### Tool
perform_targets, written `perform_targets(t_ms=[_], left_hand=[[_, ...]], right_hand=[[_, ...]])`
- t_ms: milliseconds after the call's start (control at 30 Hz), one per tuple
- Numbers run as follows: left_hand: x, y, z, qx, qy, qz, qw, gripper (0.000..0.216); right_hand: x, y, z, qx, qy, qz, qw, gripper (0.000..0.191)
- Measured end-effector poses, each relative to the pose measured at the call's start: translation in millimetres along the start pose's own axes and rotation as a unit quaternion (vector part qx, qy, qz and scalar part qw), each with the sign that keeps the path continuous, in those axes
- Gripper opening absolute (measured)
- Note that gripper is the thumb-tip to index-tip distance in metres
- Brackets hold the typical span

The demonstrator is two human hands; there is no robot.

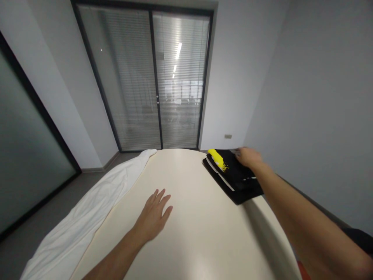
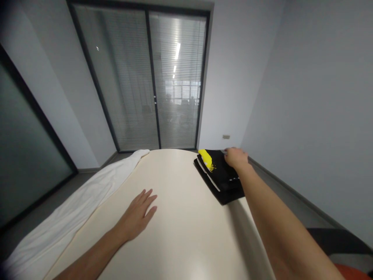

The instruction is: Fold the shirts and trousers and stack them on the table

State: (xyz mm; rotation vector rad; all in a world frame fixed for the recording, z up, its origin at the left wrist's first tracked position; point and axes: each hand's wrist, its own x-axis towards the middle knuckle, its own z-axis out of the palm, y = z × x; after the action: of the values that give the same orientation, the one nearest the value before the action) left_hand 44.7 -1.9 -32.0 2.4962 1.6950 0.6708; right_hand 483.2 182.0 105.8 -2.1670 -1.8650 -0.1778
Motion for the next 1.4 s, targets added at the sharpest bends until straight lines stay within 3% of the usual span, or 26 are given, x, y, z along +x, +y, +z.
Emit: perform_targets(t_ms=[133, 267, 333, 433, 533, 633, 767, 900, 1000, 1133, 1400], left_hand=[[-0.2, 0.7, -1.0, 0.010, -0.014, -0.004, 1.000, 0.050], [-0.7, -0.2, -0.4, 0.010, -0.011, -0.005, 1.000, 0.050], [-1.2, -0.5, -0.2, 0.005, -0.007, -0.003, 1.000, 0.050], [-1.1, 1.6, -1.5, 0.003, -0.008, -0.006, 1.000, 0.050], [1.4, 4.9, -6.1, 0.017, -0.013, -0.019, 1.000, 0.051], [5.1, 0.5, -14.7, 0.094, 0.022, -0.082, 0.992, 0.050], [5.6, -27.5, -29.1, 0.228, 0.097, -0.240, 0.939, 0.055], [1.0, -60.5, -41.5, 0.240, 0.043, -0.340, 0.908, 0.060], [0.2, -67.2, -48.6, 0.230, 0.007, -0.330, 0.916, 0.057], [4.6, -45.3, -51.0, 0.229, -0.021, -0.273, 0.934, 0.052], [6.8, 34.4, -44.7, 0.162, -0.113, -0.132, 0.971, 0.050]], right_hand=[[-21.4, -40.7, 4.1, 0.033, -0.010, -0.099, 0.995, 0.066], [-49.5, -63.6, 34.2, 0.013, -0.109, -0.112, 0.988, 0.083], [-60.4, -65.7, 46.8, 0.002, -0.123, -0.125, 0.984, 0.087], [-71.8, -70.4, 48.7, -0.019, -0.081, -0.138, 0.987, 0.077], [-86.2, -87.9, 39.0, -0.028, 0.031, -0.181, 0.983, 0.054], [-109.7, -113.3, 40.7, 0.008, 0.102, -0.239, 0.966, 0.036], [-142.0, -135.5, 68.9, 0.068, 0.122, -0.257, 0.956, 0.027], [-154.7, -135.7, 91.4, 0.111, 0.086, -0.275, 0.951, 0.023], [-154.0, -131.3, 94.3, 0.133, 0.065, -0.277, 0.950, 0.023], [-152.0, -129.6, 93.6, 0.152, 0.055, -0.278, 0.947, 0.022], [-151.7, -131.9, 92.0, 0.171, 0.046, -0.312, 0.933, 0.019]])
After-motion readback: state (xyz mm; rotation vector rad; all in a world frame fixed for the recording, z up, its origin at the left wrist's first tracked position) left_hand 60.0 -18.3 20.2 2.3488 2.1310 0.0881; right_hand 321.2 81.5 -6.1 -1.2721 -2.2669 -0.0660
